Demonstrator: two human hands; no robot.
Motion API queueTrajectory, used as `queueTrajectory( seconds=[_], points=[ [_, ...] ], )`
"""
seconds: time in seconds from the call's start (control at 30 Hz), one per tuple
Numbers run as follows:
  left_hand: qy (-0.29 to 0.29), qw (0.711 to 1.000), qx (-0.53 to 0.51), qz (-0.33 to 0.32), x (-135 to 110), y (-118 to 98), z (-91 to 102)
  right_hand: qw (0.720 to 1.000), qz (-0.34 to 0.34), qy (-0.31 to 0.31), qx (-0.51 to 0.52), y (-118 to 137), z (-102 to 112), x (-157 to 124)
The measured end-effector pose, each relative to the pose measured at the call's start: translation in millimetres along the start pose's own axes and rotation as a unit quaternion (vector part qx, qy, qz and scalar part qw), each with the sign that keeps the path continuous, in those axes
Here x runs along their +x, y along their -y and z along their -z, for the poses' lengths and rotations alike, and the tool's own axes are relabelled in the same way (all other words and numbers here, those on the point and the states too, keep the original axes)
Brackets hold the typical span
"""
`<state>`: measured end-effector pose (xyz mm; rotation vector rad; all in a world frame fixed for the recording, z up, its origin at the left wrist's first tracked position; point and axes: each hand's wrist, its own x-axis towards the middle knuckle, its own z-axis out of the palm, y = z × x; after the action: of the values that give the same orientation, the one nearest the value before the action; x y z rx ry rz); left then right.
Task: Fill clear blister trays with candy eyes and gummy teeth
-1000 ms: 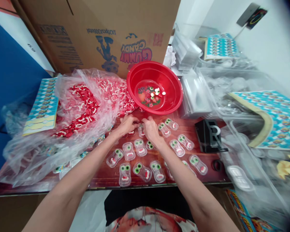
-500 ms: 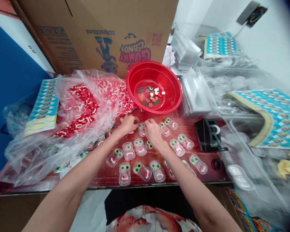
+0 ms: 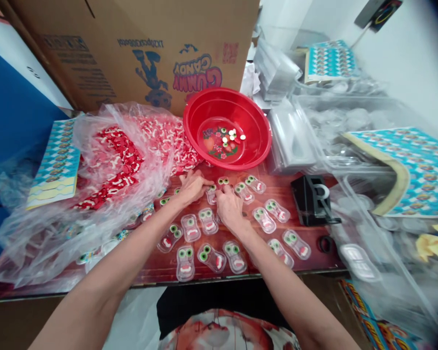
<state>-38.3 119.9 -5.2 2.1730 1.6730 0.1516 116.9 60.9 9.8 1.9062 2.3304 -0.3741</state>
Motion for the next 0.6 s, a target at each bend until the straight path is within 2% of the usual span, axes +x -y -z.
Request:
queueTrajectory(
  seconds=[0.13, 0.27, 0.33, 0.43, 0.53, 0.6],
  points=[
    [0.013, 0.998, 0.043, -0.035, -6, -2, 4.3, 1.0, 0.002, -0.007, -0.002, 5, 3, -5],
    [-0.022, 0.99, 0.123, -0.072, -19, -17, 8.8, 0.999, 0.028, -0.03, 0.014, 6, 8, -10],
    [-0.038, 0.987, 0.125, -0.09, -24, -21, 8.1, 0.998, 0.04, -0.043, 0.028, 4, 8, -11],
    [0.006, 0.989, 0.088, -0.118, -27, -17, 4.1, 0.996, 0.044, -0.054, 0.053, 2, 5, -12],
    [-0.004, 0.991, 0.068, -0.118, -26, -8, -2.1, 0.995, 0.042, -0.05, 0.076, 1, 9, -15],
    [-0.013, 0.99, 0.078, -0.113, -25, -3, -6.2, 0.994, 0.053, -0.035, 0.092, -5, 23, -17]
  ],
)
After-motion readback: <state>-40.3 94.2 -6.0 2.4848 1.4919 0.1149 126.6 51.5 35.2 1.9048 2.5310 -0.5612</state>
